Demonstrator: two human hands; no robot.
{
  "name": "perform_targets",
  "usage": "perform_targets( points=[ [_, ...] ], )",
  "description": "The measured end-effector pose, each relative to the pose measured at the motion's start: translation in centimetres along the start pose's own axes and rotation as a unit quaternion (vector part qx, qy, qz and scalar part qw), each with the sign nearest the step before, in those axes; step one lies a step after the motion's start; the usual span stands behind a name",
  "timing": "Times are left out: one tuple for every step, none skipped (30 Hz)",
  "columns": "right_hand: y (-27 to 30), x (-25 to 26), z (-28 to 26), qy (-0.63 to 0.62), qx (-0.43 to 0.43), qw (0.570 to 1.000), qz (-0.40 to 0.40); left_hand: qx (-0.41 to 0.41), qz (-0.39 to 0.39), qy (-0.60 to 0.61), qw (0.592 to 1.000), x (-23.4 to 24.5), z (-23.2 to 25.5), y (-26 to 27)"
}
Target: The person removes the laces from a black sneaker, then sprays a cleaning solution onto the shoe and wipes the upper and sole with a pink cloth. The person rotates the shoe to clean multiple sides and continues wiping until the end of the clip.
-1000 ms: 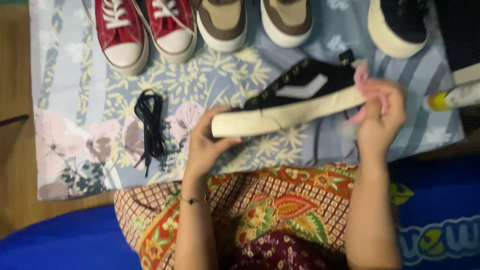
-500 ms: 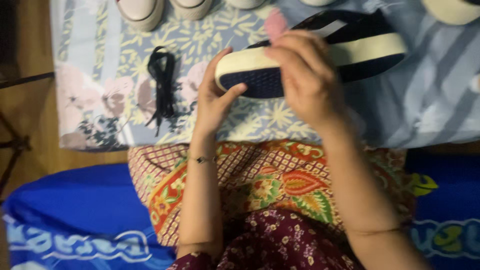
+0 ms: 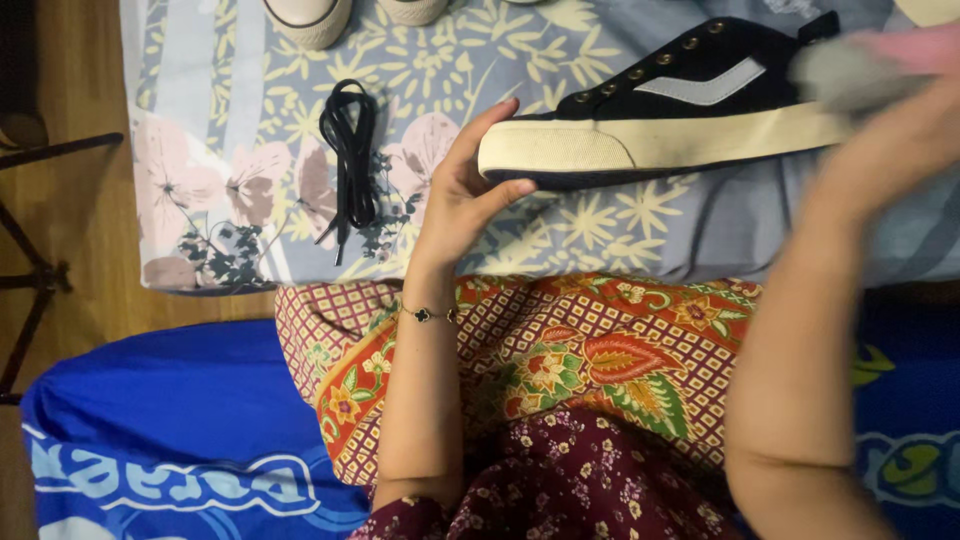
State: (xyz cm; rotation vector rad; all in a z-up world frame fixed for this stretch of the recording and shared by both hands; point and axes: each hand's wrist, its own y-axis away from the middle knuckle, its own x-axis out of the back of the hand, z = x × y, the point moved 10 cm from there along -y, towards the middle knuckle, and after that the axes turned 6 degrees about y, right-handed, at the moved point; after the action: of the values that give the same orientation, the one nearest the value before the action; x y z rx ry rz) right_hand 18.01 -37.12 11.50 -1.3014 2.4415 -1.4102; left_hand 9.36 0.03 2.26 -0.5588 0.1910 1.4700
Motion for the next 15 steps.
perform_targets(
  points=[
    [0.9,-0.4,-1.6,-0.029,0.020,0.999,0.021,0.000,0.004,-0.001,1.000,0.0,0.1,0.1],
    [2.1,-1.4,-3.8,-0.009,0.066,0.998,-0.003,-0.003,0.009,-0.004,1.000,0.1,0.2,0.0],
    [3.5,-2.1,-6.1,0.029,0.112,0.993,-0.033,-0.002,0.001,-0.006,1.000,-0.1,0.4,-0.1],
    [5.1,-2.8,-8.3,0.083,0.155,0.982,-0.070,-0.003,-0.003,-0.008,1.000,-0.2,0.5,0.0],
    [5.4,-2.3,-9.5,0.087,0.157,0.981,-0.067,-0.004,-0.006,-0.010,1.000,-0.2,0.5,0.0],
    [5.7,-1.8,-10.6,0.093,0.154,0.981,-0.068,0.002,-0.012,-0.001,1.000,-0.3,0.4,0.4],
    [6.0,-1.4,-11.9,0.100,0.150,0.981,-0.068,0.007,-0.018,0.009,1.000,-0.3,0.2,0.8],
    [6.3,-1.4,-13.4,0.075,0.139,0.984,-0.082,0.014,-0.028,0.020,0.999,-0.5,0.0,1.1],
    [6.7,-1.8,-15.0,0.050,0.127,0.986,-0.095,0.020,-0.024,0.012,0.999,-0.4,-0.1,1.4],
    [6.8,-2.1,-16.9,0.026,0.120,0.987,-0.103,0.020,-0.024,0.005,0.999,-0.3,-0.1,1.2],
    [7.5,-2.9,-19.8,0.008,0.168,0.978,-0.124,0.021,-0.024,-0.001,0.999,-0.4,-0.1,1.2],
    [8.6,-3.5,-22.7,-0.009,0.217,0.966,-0.143,0.014,-0.029,-0.004,0.999,-0.5,0.1,1.1],
    [9.4,-4.3,-24.1,-0.025,0.215,0.960,-0.177,0.007,-0.035,-0.007,0.999,-0.6,0.4,1.2],
    [9.7,-5.1,-24.7,-0.042,0.213,0.953,-0.210,-0.001,-0.042,-0.011,0.999,-0.7,0.6,1.1],
    [10.0,-5.6,-24.9,-0.048,0.220,0.945,-0.236,0.008,-0.035,0.000,0.999,-0.7,0.5,1.1]
  ],
)
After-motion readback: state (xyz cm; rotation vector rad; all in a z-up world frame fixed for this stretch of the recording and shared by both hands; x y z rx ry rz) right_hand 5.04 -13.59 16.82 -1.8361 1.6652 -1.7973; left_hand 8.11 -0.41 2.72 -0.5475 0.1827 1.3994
